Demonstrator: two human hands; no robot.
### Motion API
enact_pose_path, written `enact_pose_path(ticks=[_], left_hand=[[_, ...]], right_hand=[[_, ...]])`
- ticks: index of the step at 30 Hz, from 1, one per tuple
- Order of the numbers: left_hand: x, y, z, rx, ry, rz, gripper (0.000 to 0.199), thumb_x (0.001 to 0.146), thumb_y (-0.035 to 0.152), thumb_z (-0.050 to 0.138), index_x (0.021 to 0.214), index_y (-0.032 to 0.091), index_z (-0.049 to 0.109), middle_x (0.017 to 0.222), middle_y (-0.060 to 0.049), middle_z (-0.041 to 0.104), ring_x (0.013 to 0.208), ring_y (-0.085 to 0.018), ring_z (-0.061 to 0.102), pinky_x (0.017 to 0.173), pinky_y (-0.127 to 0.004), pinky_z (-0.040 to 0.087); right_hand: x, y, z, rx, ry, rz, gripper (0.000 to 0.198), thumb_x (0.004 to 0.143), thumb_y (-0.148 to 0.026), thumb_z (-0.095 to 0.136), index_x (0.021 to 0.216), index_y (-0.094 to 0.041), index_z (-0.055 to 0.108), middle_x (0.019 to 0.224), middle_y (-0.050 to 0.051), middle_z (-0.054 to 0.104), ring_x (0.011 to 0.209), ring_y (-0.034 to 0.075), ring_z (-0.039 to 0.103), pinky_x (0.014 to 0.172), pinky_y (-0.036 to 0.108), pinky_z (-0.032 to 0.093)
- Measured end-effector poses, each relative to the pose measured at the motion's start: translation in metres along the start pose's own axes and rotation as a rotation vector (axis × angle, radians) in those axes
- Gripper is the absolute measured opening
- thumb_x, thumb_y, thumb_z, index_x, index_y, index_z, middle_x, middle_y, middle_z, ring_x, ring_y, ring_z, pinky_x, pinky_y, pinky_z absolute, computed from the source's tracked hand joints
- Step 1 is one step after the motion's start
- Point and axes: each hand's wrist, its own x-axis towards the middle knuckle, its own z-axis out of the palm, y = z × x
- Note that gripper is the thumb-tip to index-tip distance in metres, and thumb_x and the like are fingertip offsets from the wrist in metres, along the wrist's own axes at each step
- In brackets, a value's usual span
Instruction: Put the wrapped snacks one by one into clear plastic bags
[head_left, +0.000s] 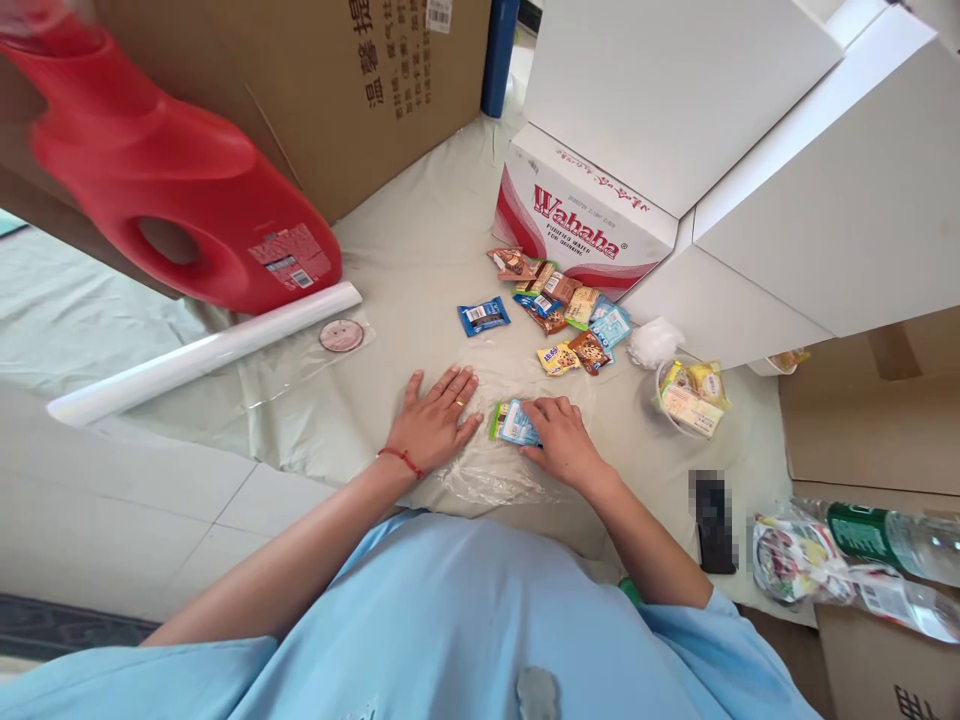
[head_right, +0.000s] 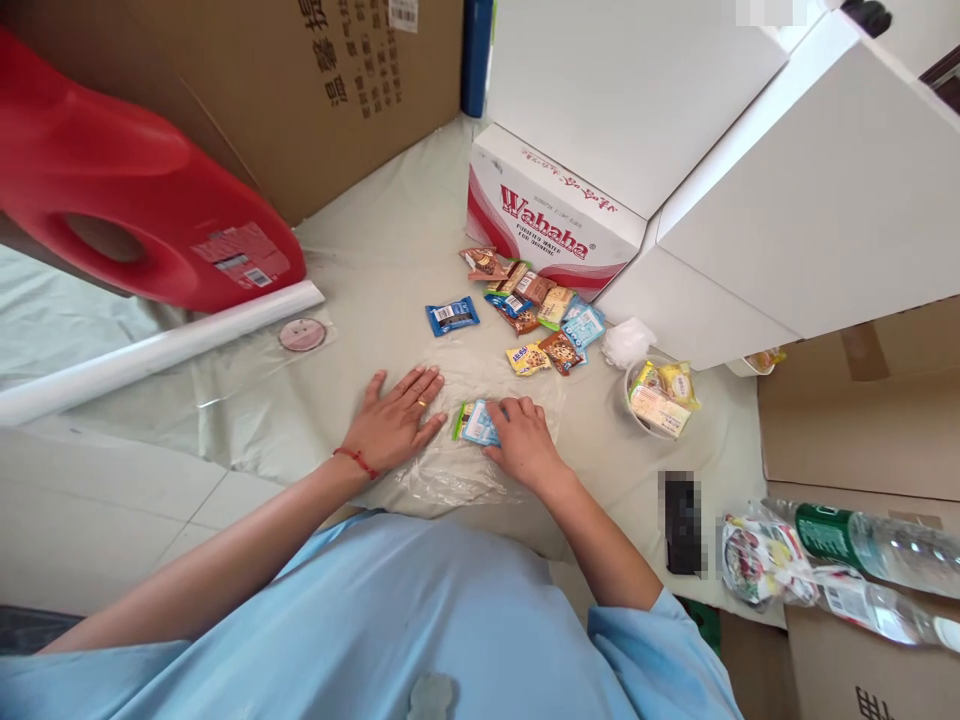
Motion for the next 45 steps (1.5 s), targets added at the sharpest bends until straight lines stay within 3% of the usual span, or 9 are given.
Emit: enact_pose_path(ticks=[4,9,14,22,33,37,40,42,45], left_hand=[[-0.001,0.0,0.0,0.017,0.013,-0.004,0.065,0.106,0.05,0.031,0.167,0.028,0.029,0.172,-0.009,0.032,0.161,-0.029,0.03,0.131,-0.063,-0.001],[-0.001,0.0,0.001,0.01,0.029,0.002,0.066,0.106,0.051,0.03,0.167,0.025,0.03,0.172,-0.009,0.033,0.16,-0.029,0.03,0.131,-0.064,0.001],[-0.001,-0.001,0.002,0.0,0.03,0.0,0.065,0.106,0.05,0.03,0.166,0.025,0.034,0.17,-0.01,0.037,0.16,-0.029,0.031,0.13,-0.065,0.002],[0.0,0.001,-0.001,0.0,0.025,-0.031,0.065,0.106,0.05,0.032,0.166,0.028,0.033,0.171,-0.009,0.034,0.16,-0.031,0.032,0.129,-0.067,-0.001],[0.0,-0.004,0.002,-0.033,0.061,-0.002,0.063,0.106,0.047,0.033,0.164,0.024,0.036,0.17,-0.012,0.037,0.159,-0.031,0.034,0.129,-0.067,0.004],[-0.007,-0.015,-0.002,-0.098,0.084,0.0,0.062,0.106,0.046,0.033,0.164,0.021,0.036,0.172,-0.015,0.033,0.157,-0.032,0.038,0.127,-0.066,0.017],[-0.025,-0.025,-0.013,-0.134,0.177,0.043,0.059,0.105,0.042,0.04,0.161,0.024,0.042,0.171,-0.014,0.035,0.158,-0.032,0.035,0.128,-0.062,0.02],[-0.043,-0.03,-0.021,-0.162,0.207,0.174,0.055,0.103,0.037,0.046,0.157,0.028,0.046,0.168,-0.011,0.042,0.158,-0.03,0.035,0.13,-0.058,0.017],[-0.072,-0.036,-0.028,-0.238,0.09,0.408,0.06,0.099,0.036,0.054,0.158,0.027,0.044,0.166,-0.01,0.047,0.155,-0.026,0.041,0.132,-0.051,0.017]], right_hand=[[0.005,0.0,-0.005,-0.027,-0.02,-0.055,0.069,0.088,-0.029,0.071,0.152,-0.018,0.05,0.142,0.017,0.058,0.123,0.035,0.048,0.103,0.046,0.041],[0.016,-0.001,-0.007,-0.058,-0.021,-0.086,0.066,0.082,-0.031,0.073,0.144,-0.016,0.055,0.128,0.018,0.063,0.116,0.035,0.05,0.1,0.047,0.041],[0.022,-0.007,-0.008,-0.074,0.012,-0.113,0.066,0.082,-0.031,0.072,0.144,-0.016,0.055,0.128,0.017,0.062,0.116,0.036,0.049,0.099,0.047,0.04],[0.018,-0.002,-0.022,-0.068,0.06,-0.031,0.063,0.083,-0.032,0.072,0.143,-0.018,0.055,0.13,0.017,0.062,0.12,0.036,0.047,0.098,0.046,0.04],[0.021,-0.009,0.0,0.018,0.02,-0.098,0.069,0.087,-0.036,0.076,0.15,-0.02,0.052,0.14,0.016,0.059,0.121,0.034,0.049,0.102,0.048,0.04],[-0.005,0.005,-0.003,0.105,0.127,-0.149,0.067,0.093,-0.044,0.074,0.152,-0.022,0.051,0.159,0.018,0.046,0.129,0.036,0.048,0.105,0.053,0.043],[-0.042,0.017,0.002,0.272,0.254,-0.251,0.051,0.1,-0.039,0.065,0.148,-0.025,0.054,0.148,0.016,0.055,0.125,0.031,0.052,0.104,0.05,0.048],[-0.07,0.02,0.014,0.371,0.288,-0.308,0.052,0.1,-0.039,0.067,0.147,-0.026,0.053,0.14,0.015,0.06,0.122,0.029,0.055,0.101,0.048,0.052],[-0.104,0.019,0.042,0.399,0.265,-0.29,0.063,0.095,-0.044,0.074,0.149,-0.023,0.051,0.141,0.017,0.059,0.125,0.031,0.055,0.101,0.051,0.056]])
